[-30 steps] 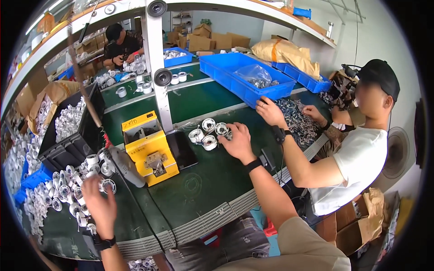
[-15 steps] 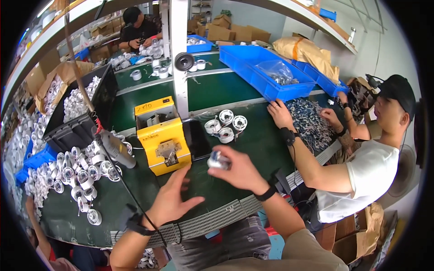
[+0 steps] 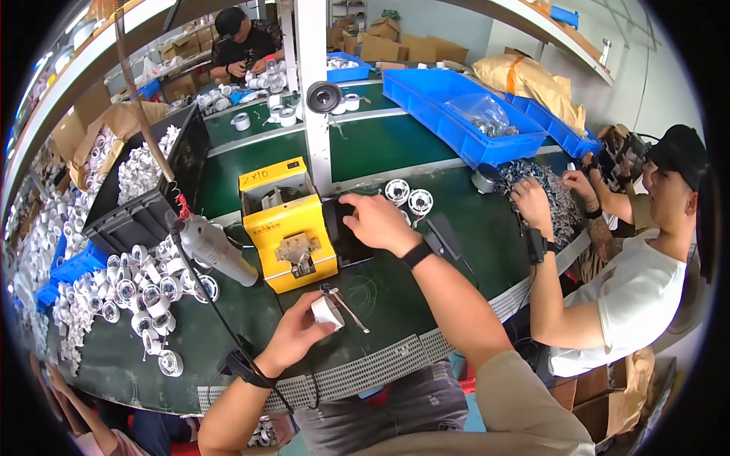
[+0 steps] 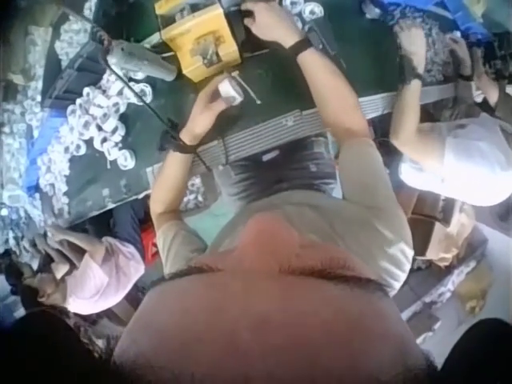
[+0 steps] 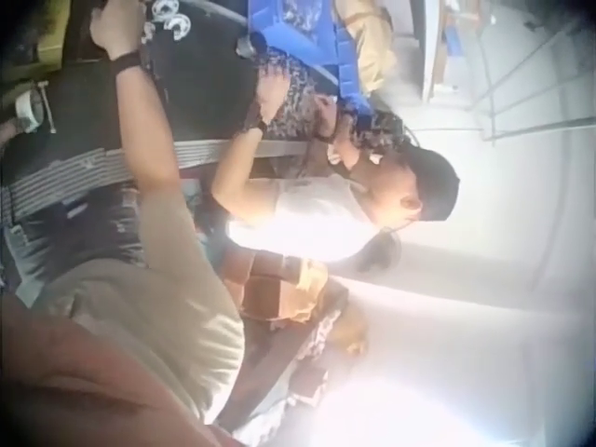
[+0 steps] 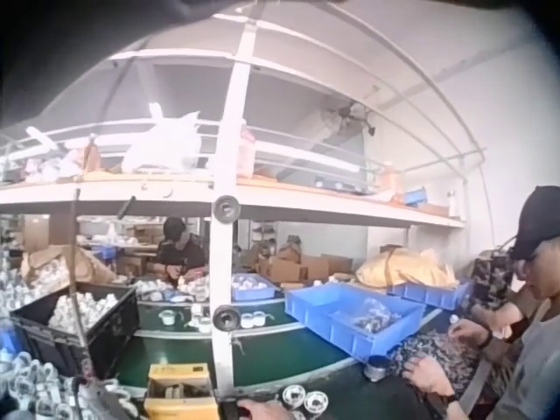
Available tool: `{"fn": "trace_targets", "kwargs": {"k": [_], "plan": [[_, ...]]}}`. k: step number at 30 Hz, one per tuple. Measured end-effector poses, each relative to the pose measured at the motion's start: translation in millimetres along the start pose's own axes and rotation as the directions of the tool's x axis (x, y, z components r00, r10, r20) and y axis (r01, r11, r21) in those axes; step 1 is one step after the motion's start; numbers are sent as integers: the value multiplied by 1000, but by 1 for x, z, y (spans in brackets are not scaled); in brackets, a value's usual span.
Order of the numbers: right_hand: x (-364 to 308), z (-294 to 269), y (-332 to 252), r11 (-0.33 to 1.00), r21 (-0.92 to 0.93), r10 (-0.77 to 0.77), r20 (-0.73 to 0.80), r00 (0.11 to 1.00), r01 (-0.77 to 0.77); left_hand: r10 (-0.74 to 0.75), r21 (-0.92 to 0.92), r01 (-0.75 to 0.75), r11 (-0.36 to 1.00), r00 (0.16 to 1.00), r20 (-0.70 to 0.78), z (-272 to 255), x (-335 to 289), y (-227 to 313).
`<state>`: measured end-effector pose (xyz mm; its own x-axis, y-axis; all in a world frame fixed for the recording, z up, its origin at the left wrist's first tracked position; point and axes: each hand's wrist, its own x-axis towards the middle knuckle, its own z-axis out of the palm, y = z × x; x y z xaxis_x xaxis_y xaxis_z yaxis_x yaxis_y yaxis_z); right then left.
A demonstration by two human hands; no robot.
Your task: The person assembles camera components by picking up a white housing and a circuit board, inserting the board into the housing, and threading a wire through. They use a power screwdriver to secure the components before placing the unit on the green workbench.
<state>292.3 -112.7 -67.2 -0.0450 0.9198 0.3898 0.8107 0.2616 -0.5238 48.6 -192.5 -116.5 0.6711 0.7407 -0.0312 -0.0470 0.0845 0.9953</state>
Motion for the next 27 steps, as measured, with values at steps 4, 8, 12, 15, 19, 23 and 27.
{"fn": "trace_targets", "kwargs": {"k": [4, 8, 12, 15, 19, 23, 27], "plan": [[-30, -12, -41, 863, 407, -314, -30, 949, 299, -22, -473, 28, 880, 1000, 19, -3, -5, 15], [-54, -12, -48, 658, 535, -660, 69, 748, 530, -30, -607, 80, 791, 995, 93, -15, 3, 13], [-58, -3, -41, 708, 638, -525, 189, 830, 303, -52, -592, 87, 801, 996, 76, -16, 2, 9], [-62, -2, -38, 729, 647, -443, 196, 875, 225, -51, -583, 98, 807, 994, 96, -15, 3, 5], [-66, 18, -35, 445, 888, -403, 317, 859, -119, -132, -512, 81, 855, 989, -64, -10, -3, 19], [-70, 17, -48, 341, 877, -282, 438, 854, -338, -194, -543, 92, 834, 972, -134, -15, -6, 18], [-73, 22, -43, 617, 786, -350, 223, 910, 45, -331, -565, 162, 809, 920, -209, -12, 4, 21]]}}
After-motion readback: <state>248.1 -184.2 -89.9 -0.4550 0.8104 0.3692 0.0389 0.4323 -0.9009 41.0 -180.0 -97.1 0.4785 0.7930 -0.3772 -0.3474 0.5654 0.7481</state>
